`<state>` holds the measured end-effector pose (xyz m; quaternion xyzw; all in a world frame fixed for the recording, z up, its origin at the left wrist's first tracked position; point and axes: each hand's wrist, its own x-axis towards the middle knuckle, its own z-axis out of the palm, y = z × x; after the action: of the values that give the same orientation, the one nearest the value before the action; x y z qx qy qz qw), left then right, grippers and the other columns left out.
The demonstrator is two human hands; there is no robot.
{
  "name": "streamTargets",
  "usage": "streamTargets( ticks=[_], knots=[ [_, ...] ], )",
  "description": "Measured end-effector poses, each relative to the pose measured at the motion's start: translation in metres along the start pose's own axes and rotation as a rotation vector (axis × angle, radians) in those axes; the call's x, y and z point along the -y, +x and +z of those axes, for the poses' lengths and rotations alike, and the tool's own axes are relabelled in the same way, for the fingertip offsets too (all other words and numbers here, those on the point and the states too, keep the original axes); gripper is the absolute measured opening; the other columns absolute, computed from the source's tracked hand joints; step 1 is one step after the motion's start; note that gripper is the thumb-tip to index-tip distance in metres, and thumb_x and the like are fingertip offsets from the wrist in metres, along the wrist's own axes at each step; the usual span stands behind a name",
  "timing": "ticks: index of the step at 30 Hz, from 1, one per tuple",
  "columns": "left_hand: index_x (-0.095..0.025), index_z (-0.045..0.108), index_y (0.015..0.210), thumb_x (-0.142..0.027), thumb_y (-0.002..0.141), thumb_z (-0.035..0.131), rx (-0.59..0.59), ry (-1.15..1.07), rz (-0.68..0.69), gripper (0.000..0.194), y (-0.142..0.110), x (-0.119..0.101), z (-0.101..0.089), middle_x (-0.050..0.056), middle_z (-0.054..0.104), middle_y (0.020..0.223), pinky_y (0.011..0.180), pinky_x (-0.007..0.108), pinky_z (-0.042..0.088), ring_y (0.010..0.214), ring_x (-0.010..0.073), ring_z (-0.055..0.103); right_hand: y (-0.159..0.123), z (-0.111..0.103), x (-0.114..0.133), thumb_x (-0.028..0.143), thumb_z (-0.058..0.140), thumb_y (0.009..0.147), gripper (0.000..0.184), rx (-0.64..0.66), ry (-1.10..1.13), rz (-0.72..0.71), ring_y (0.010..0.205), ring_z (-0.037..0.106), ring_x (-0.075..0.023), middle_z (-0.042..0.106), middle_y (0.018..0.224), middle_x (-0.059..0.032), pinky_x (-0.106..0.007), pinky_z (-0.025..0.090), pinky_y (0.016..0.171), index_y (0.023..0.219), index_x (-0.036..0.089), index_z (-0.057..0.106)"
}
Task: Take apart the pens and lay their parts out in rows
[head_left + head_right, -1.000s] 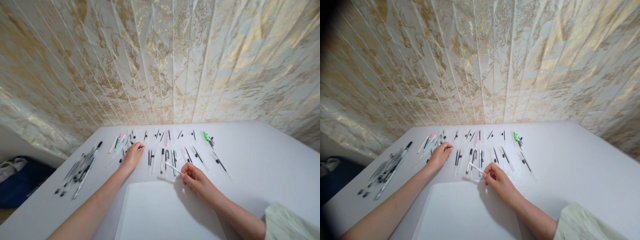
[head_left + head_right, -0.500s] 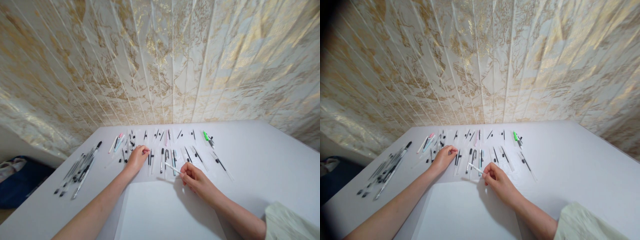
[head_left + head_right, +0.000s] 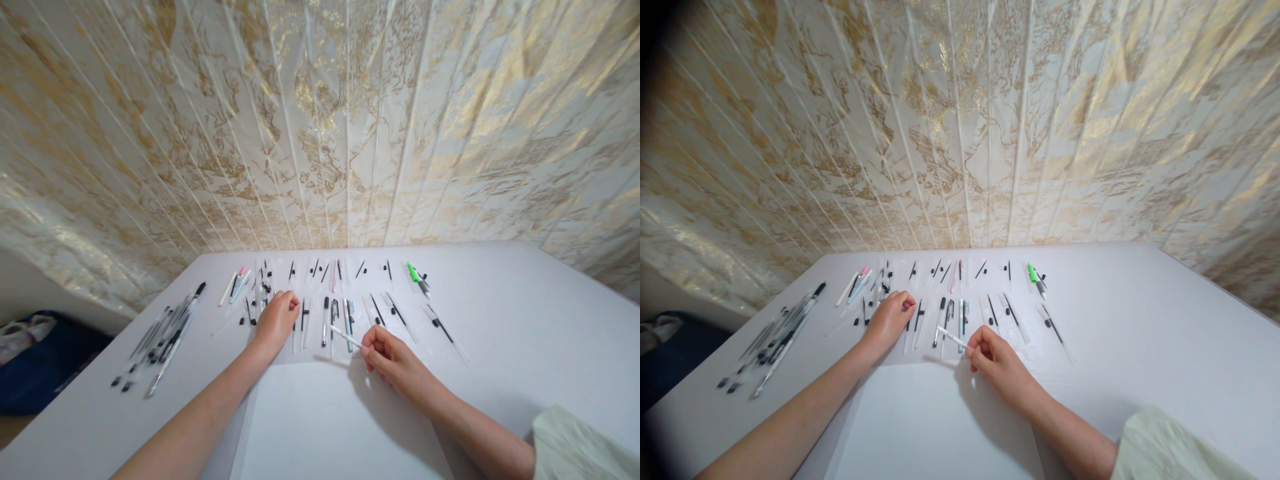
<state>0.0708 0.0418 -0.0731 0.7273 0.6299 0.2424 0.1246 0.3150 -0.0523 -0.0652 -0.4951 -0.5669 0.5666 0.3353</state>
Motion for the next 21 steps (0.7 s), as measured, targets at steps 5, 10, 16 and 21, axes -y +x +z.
streamTargets(
  ticks=[5,10,16,21],
  knots=[
    [-0.02,0.055,0.074,-0.017,0.08,0.051,-0.007,0.051,-0.009,0.008,-0.0002,0.0036,0.0009,0.001,0.054,0.084,0.071,0.026,0.042,0.077,0.0153,0.058,-0.0003,-0.0007,-0.0015,0.043,0.051,0.086,0.024,0.007,-0.003,-0.007,0.049,0.035,-0.0077,0.053,0.063,0.0038,-0.021,0.026,0.047,0.08,0.02,0.045],
    [-0.02,0.053,0.078,-0.021,0.081,0.053,-0.006,0.064,-0.011,0.003,-0.0025,0.0078,0.0005,0.002,0.054,0.087,0.071,0.026,0.042,0.079,0.0157,0.058,0.0009,-0.0012,-0.0005,0.042,0.051,0.087,0.023,0.011,-0.021,0.0,0.048,0.035,-0.0075,0.053,0.063,0.0037,-0.021,0.026,0.046,0.08,0.02,0.045],
    [-0.021,0.05,0.075,-0.019,0.081,0.052,-0.015,0.077,-0.06,0.007,-0.0037,0.0041,-0.0001,0.001,0.054,0.088,0.069,0.024,0.04,0.079,0.0143,0.057,0.0024,-0.0012,-0.0013,0.041,0.051,0.087,0.022,0.012,-0.023,0.0,0.049,0.035,-0.0077,0.053,0.063,0.0038,-0.021,0.026,0.047,0.082,0.02,0.046],
    [-0.021,0.046,0.071,-0.02,0.08,0.052,-0.003,0.147,-0.088,0.01,-0.0038,0.0014,-0.0022,0.001,0.051,0.085,0.068,0.024,0.039,0.078,0.0146,0.056,0.0008,-0.0014,-0.0013,0.043,0.051,0.087,0.024,0.013,-0.017,0.002,0.049,0.035,-0.0078,0.054,0.063,0.0037,-0.021,0.026,0.047,0.08,0.02,0.046]
  ],
)
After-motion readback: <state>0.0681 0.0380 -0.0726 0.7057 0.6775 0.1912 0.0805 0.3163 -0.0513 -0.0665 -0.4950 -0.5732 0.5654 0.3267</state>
